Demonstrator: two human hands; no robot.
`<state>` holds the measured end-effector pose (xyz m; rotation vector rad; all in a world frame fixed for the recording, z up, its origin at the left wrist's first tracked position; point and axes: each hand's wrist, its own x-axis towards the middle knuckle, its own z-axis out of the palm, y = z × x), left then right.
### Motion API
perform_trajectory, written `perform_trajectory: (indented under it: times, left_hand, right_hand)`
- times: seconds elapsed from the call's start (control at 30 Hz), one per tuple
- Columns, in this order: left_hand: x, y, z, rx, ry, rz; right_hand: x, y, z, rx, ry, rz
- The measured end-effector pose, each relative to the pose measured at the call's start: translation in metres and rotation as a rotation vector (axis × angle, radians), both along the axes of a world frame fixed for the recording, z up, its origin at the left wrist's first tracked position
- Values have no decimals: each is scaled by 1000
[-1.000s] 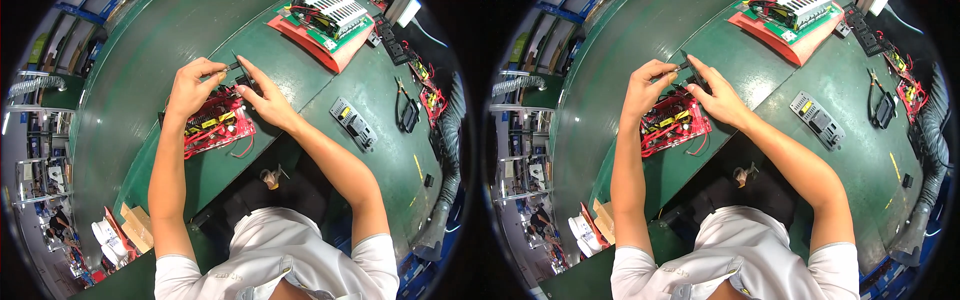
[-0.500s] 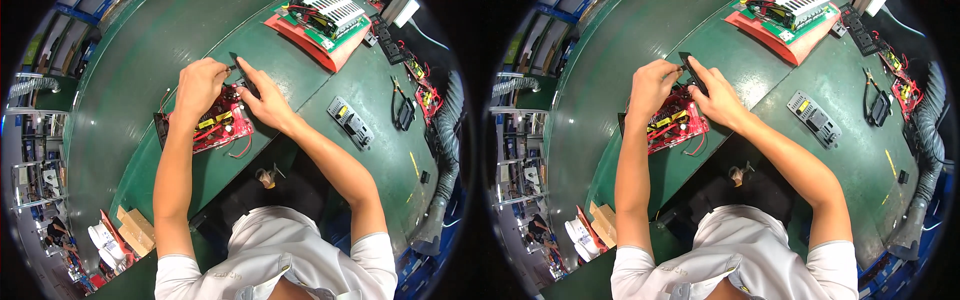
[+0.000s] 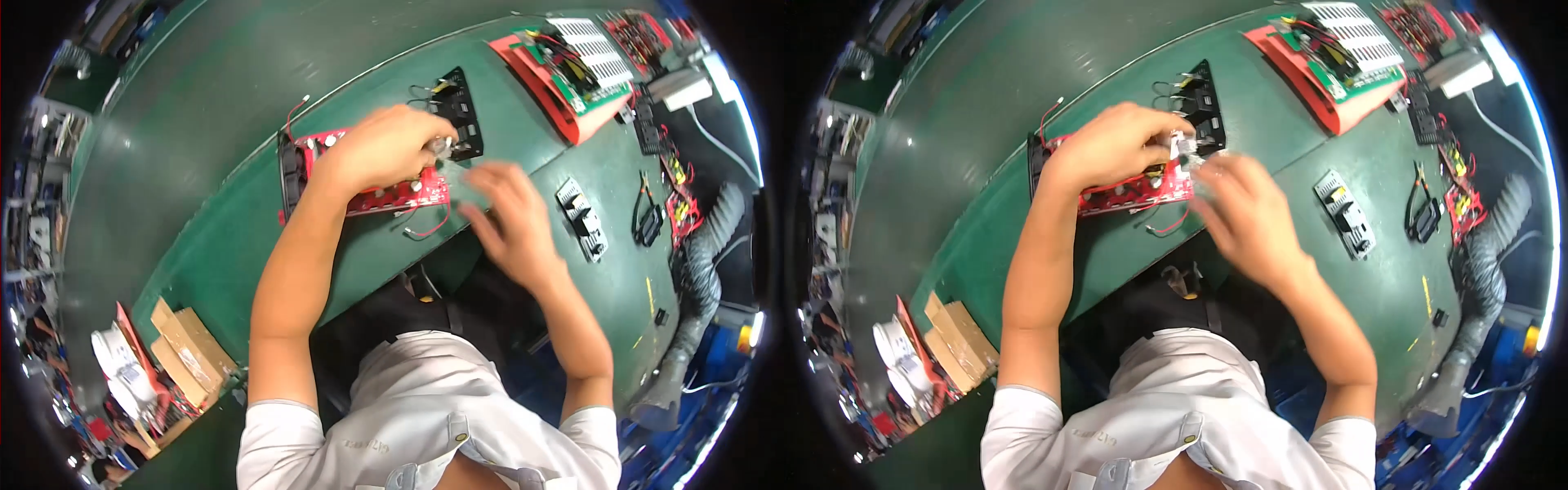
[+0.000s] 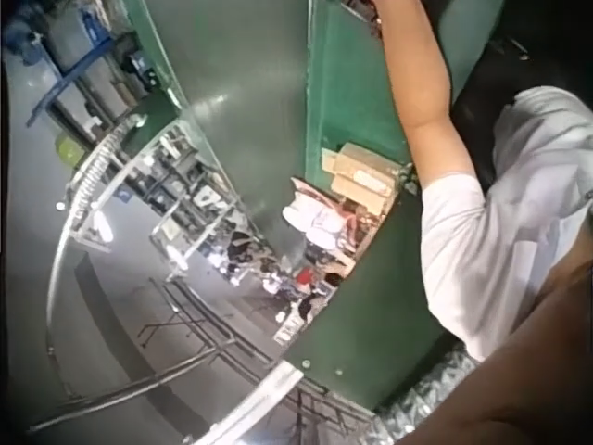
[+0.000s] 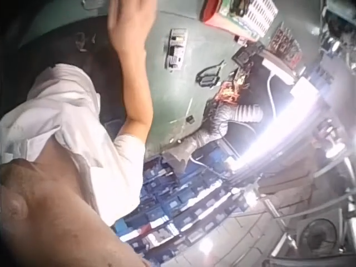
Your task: Assembling electronic components and wiring onto a circuit board at a factory workstation.
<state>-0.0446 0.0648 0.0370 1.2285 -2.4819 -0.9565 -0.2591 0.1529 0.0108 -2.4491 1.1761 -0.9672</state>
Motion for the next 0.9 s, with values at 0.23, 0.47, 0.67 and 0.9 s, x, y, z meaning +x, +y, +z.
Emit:
perform_trajectory:
  times: [0.23, 0.47, 0.67, 0.9]
  left_hand:
    - [29, -7, 14, -146, 193, 97]
    - [45, -9, 17, -259, 165, 113]
    - [36, -12, 10, -235, 53, 222]
    - [24, -32, -16, -197, 21, 320]
  right_hand:
    - [51, 1, -32, -101, 318, 69]
    - [51, -1, -21, -24, 312, 159]
    - [37, -1, -40, 42, 166, 197]
    - [20, -3, -59, 66, 261, 158]
